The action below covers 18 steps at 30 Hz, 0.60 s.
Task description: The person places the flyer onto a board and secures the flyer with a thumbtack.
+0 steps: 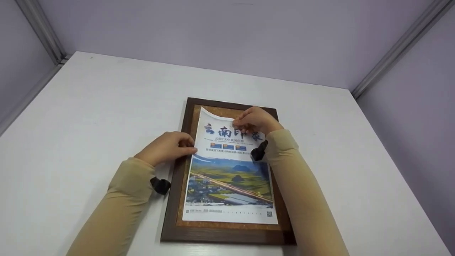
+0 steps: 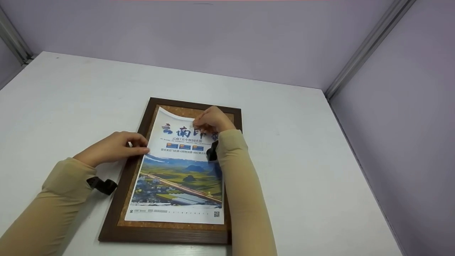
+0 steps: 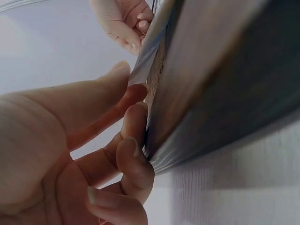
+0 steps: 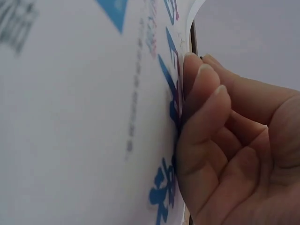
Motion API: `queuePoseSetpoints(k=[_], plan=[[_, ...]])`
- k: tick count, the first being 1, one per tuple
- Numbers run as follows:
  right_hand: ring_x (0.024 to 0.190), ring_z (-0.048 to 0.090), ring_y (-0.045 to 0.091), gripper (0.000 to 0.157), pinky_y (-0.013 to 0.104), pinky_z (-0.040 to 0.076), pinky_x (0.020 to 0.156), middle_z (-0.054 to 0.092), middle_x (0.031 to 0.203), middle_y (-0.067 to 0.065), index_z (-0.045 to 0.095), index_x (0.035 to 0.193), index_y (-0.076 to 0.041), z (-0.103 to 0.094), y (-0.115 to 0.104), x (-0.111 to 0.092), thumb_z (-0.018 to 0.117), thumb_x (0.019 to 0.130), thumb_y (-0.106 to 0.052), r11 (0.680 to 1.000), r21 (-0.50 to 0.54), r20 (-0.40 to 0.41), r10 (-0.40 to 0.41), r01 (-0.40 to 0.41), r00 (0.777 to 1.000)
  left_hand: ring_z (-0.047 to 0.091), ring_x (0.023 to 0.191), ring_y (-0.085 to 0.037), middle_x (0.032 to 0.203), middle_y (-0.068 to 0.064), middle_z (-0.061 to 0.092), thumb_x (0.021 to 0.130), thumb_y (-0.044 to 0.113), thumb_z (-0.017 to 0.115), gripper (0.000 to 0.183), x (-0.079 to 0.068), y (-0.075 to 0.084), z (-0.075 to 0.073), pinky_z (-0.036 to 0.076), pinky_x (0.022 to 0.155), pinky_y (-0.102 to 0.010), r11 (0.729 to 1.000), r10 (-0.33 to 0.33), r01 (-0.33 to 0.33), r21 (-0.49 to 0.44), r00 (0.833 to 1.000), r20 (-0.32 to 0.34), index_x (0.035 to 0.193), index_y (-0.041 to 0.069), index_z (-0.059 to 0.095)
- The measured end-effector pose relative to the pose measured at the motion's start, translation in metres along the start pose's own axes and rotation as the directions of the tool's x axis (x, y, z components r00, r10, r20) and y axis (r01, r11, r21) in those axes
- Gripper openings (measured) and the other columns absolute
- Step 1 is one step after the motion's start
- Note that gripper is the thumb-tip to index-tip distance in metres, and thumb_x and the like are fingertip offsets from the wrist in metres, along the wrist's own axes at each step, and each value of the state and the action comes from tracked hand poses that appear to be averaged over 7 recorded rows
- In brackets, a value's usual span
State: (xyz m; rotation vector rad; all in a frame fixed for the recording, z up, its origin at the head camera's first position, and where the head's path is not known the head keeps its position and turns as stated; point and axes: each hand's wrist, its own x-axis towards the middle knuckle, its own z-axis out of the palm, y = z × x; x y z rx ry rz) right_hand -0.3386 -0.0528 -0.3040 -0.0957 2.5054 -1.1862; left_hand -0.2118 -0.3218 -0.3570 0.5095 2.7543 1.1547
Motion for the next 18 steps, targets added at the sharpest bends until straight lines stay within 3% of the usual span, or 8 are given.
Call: queuePoseSetpoints(k=[9, 14, 18], plan=[[0.056, 0.051, 0.012, 0.012, 0.025, 0.046, 0.056, 0.065, 0.067, 0.0, 0.075, 0.086, -0.006, 0.0037, -0.0039, -0.0008, 0.076, 0.087, -0.018, 0.996, -0.088, -0.035, 0.02, -0.023, 0.999, 0.054, 0.078, -0.018, 0.093, -0.006, 0.066, 0.098, 0.029, 0.063, 0.026, -0.0013, 0.0018, 0.0003, 0.044, 0.074, -0.034, 1.0, -0.001, 0.001, 0.0, 1.0, 0.009, 0.112, 0.007, 0.068], [0.054, 0.054, 0.012, 0.014, 0.024, 0.048, 0.055, 0.063, 0.062, 0.001, 0.073, 0.076, -0.006, 0.004, -0.0054, -0.0018, 0.077, 0.086, -0.015, 0.997, -0.044, -0.033, 0.058, -0.059, 0.998, 0.054, 0.078, -0.017, 0.093, -0.006, 0.066, 0.098, 0.029, 0.063, 0.026, -0.0015, 0.0018, 0.001, 0.044, 0.073, -0.034, 1.0, 0.004, -0.004, -0.001, 1.0, 0.014, 0.111, 0.007, 0.068], [0.055, 0.058, 0.012, 0.012, 0.024, 0.052, 0.057, 0.065, 0.063, 0.003, 0.073, 0.078, -0.004, 0.003, -0.0057, -0.0014, 0.076, 0.086, -0.012, 0.996, 0.0, -0.02, 0.087, -0.087, 0.996, 0.053, 0.077, -0.017, 0.091, -0.006, 0.065, 0.098, 0.028, 0.064, 0.025, -0.0016, 0.0024, 0.002, 0.044, 0.072, -0.033, 1.0, 0.009, -0.009, 0.0, 1.0, 0.008, 0.11, 0.007, 0.068]])
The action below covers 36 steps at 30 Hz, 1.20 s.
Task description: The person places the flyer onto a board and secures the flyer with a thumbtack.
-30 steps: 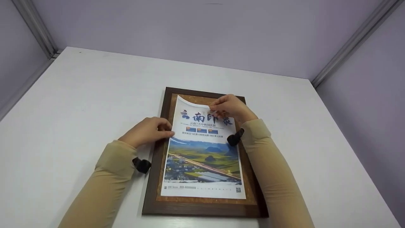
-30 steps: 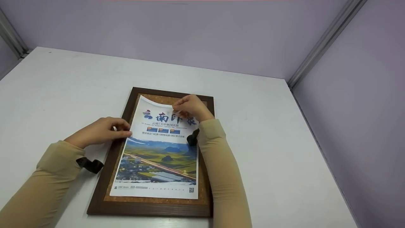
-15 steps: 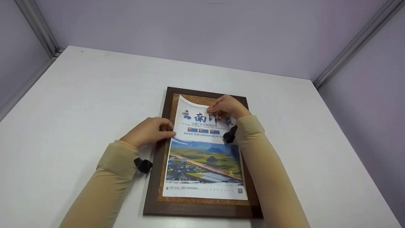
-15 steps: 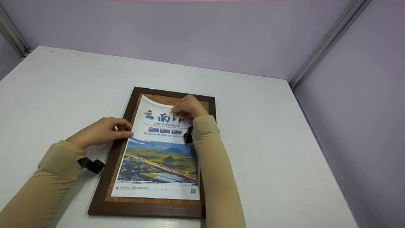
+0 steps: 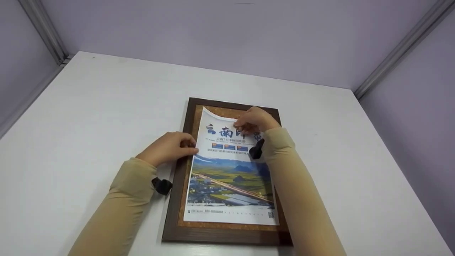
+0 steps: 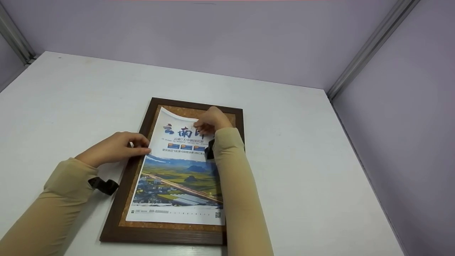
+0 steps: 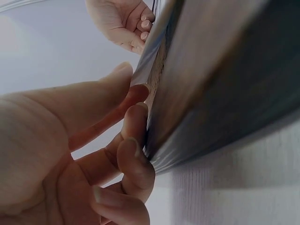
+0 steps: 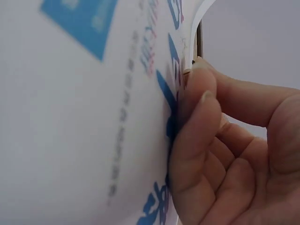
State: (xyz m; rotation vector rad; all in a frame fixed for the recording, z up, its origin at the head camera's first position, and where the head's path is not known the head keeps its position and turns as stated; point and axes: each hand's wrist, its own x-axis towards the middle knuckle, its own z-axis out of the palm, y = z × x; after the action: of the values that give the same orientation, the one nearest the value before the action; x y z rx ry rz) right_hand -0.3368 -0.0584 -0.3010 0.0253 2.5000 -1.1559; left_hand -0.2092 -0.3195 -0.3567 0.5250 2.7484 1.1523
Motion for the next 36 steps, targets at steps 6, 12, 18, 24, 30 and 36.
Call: queuePoseSetpoints(k=[6, 12, 18, 24, 30, 36], plan=[[0.055, 0.06, 0.013, 0.011, 0.024, 0.053, 0.057, 0.065, 0.062, 0.003, 0.071, 0.078, -0.003, 0.001, -0.001, 0.003, 0.075, 0.086, -0.009, 0.999, -0.004, -0.013, 0.05, -0.05, 0.999, 0.052, 0.075, -0.016, 0.088, -0.005, 0.064, 0.097, 0.027, 0.064, 0.023, 0.0, 0.0, 0.001, 0.042, 0.07, -0.032, 1.0, 0.004, -0.004, 0.007, 1.0, -0.006, 0.108, 0.007, 0.069], [0.052, 0.061, 0.012, 0.016, 0.023, 0.053, 0.054, 0.064, 0.061, 0.003, 0.067, 0.075, -0.005, 0.002, -0.001, 0.004, 0.076, 0.087, -0.012, 0.993, -0.075, -0.057, 0.083, -0.087, 0.995, 0.052, 0.076, -0.017, 0.089, -0.005, 0.064, 0.097, 0.027, 0.065, 0.024, 0.002, 0.0, 0.001, 0.042, 0.07, -0.032, 1.0, 0.001, -0.001, 0.008, 1.0, -0.001, 0.109, 0.007, 0.069], [0.051, 0.059, 0.011, 0.021, 0.023, 0.051, 0.053, 0.064, 0.061, 0.002, 0.064, 0.078, -0.006, 0.001, 0.005, 0.001, 0.077, 0.087, -0.019, 0.993, -0.11, -0.063, 0.042, -0.049, 0.997, 0.052, 0.075, -0.017, 0.088, -0.006, 0.064, 0.097, 0.027, 0.064, 0.023, 0.003, -0.001, 0.002, 0.042, 0.07, -0.032, 1.0, 0.004, -0.004, 0.022, 1.0, 0.005, 0.109, 0.007, 0.068], [0.055, 0.06, 0.012, 0.028, 0.025, 0.053, 0.057, 0.064, 0.069, 0.003, 0.055, 0.094, -0.007, -0.005, 0.02, -0.004, 0.071, 0.093, -0.029, 0.999, 0.007, -0.025, -0.052, 0.052, 0.998, 0.052, 0.075, -0.017, 0.089, -0.006, 0.063, 0.097, 0.028, 0.065, 0.021, 0.003, -0.001, 0.002, 0.043, 0.071, -0.033, 1.0, -0.011, 0.011, 0.029, 1.0, 0.013, 0.102, 0.007, 0.067], [0.058, 0.063, 0.013, 0.034, 0.025, 0.056, 0.06, 0.066, 0.077, 0.006, 0.055, 0.106, -0.005, -0.008, 0.028, -0.011, 0.066, 0.095, -0.035, 0.991, 0.091, -0.081, -0.089, 0.096, 0.993, 0.051, 0.074, -0.017, 0.089, -0.007, 0.062, 0.095, 0.029, 0.067, 0.022, 0.003, -0.005, 0.0, 0.042, 0.069, -0.032, 0.999, -0.034, 0.034, 0.005, 0.999, 0.005, 0.096, 0.007, 0.063], [0.075, 0.069, 0.016, 0.033, 0.03, 0.059, 0.076, 0.069, 0.1, 0.013, 0.06, 0.115, -0.001, -0.021, 0.027, -0.026, 0.063, 0.098, -0.029, 0.982, 0.042, -0.204, -0.172, 0.184, 0.964, 0.053, 0.079, -0.019, 0.094, -0.007, 0.063, 0.096, 0.033, 0.065, 0.025, 0.0, -0.009, -0.006, 0.042, 0.071, -0.033, 0.998, -0.044, 0.045, 0.034, 0.999, -0.03, 0.101, 0.009, 0.065]])
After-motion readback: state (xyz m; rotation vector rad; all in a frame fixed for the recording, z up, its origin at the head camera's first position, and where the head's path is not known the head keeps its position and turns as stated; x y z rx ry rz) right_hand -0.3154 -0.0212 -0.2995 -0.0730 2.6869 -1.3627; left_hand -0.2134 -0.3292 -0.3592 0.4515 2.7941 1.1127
